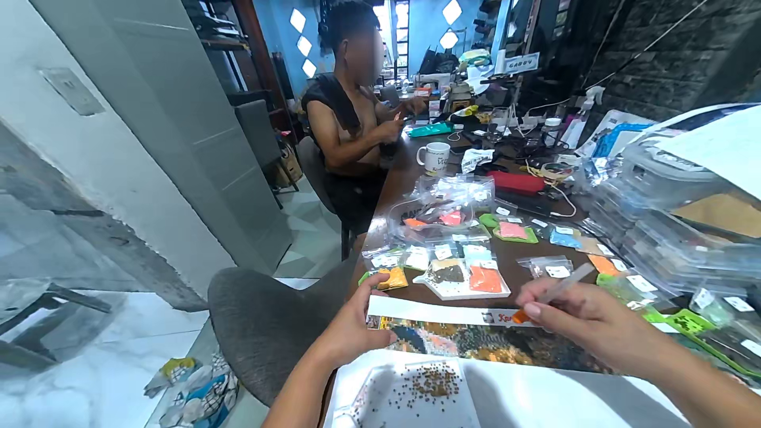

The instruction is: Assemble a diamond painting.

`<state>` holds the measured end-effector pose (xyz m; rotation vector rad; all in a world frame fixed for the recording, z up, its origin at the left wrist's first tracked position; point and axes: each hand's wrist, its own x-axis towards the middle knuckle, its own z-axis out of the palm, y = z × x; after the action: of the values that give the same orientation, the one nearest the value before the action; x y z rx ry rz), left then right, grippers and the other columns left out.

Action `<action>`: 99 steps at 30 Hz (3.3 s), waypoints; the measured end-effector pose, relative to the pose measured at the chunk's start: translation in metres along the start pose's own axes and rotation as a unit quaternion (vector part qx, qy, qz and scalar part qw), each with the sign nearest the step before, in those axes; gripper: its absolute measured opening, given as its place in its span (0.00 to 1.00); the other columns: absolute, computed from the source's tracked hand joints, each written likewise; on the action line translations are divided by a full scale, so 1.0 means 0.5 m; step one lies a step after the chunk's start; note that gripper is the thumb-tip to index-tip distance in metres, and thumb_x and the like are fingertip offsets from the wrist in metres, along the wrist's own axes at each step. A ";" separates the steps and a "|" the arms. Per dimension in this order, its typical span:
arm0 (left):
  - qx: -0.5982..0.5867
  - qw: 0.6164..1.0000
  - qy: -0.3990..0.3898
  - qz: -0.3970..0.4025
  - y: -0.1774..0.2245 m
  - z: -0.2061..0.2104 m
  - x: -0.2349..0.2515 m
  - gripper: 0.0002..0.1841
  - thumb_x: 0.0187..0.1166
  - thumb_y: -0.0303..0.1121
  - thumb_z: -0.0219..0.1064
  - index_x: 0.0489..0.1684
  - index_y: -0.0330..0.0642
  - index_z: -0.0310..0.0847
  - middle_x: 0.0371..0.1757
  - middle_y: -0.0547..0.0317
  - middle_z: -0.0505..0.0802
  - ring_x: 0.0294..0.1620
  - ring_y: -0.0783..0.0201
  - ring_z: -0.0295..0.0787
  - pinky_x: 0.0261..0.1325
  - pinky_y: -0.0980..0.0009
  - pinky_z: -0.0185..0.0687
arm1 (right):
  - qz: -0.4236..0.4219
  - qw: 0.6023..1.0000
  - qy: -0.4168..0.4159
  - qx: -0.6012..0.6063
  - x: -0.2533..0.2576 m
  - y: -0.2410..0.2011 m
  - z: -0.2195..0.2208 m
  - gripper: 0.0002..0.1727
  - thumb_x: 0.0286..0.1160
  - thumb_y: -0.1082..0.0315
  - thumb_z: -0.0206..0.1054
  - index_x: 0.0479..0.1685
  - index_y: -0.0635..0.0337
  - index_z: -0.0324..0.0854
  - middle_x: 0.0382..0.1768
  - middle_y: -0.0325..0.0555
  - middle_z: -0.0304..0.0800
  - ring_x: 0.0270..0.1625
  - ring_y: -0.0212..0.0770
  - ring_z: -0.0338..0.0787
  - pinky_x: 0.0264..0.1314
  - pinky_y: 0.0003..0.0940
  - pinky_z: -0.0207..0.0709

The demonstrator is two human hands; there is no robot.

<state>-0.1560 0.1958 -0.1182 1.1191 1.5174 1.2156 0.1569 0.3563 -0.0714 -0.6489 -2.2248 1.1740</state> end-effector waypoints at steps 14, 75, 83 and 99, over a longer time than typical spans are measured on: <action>-0.059 0.998 -0.022 0.008 -0.014 -0.009 0.006 0.54 0.57 0.16 0.73 0.91 0.54 0.48 0.69 0.52 0.87 0.60 0.62 0.92 0.62 0.64 0.91 | -0.040 0.999 0.024 -0.011 -0.077 -0.054 -0.128 0.07 0.75 0.65 0.66 0.45 0.50 0.88 0.35 0.23 0.91 0.37 0.21 0.89 0.42 0.20 0.85; 0.091 0.986 -0.054 0.128 -0.038 -0.033 0.005 0.51 0.59 0.21 0.75 0.86 0.27 0.43 0.79 0.50 0.74 0.72 0.72 0.81 0.74 0.69 0.80 | -0.099 0.954 0.284 -0.009 -0.107 -0.096 -0.285 0.08 0.83 0.70 0.57 0.43 0.49 0.82 0.31 0.28 0.90 0.35 0.24 0.89 0.43 0.20 0.86; 0.100 0.988 -0.050 0.111 -0.034 -0.035 0.003 0.51 0.58 0.20 0.76 0.86 0.29 0.44 0.77 0.54 0.76 0.70 0.74 0.82 0.72 0.70 0.82 | -0.081 0.961 0.265 -0.023 -0.103 -0.092 -0.269 0.06 0.81 0.71 0.62 0.42 0.51 0.84 0.33 0.29 0.90 0.35 0.24 0.89 0.43 0.20 0.86; 0.066 0.994 -0.035 0.076 -0.018 -0.025 -0.010 0.51 0.58 0.14 0.73 0.88 0.35 0.45 0.77 0.55 0.78 0.66 0.72 0.87 0.66 0.70 0.87 | 0.096 0.986 0.060 -0.125 -0.054 -0.038 -0.194 0.05 0.82 0.69 0.66 0.42 0.55 0.87 0.29 0.35 0.87 0.30 0.28 0.84 0.36 0.25 0.79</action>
<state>-0.1683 0.1870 -0.1246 1.3729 1.4991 1.1770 0.2371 0.3870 -0.0153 -1.0278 -2.2648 0.9218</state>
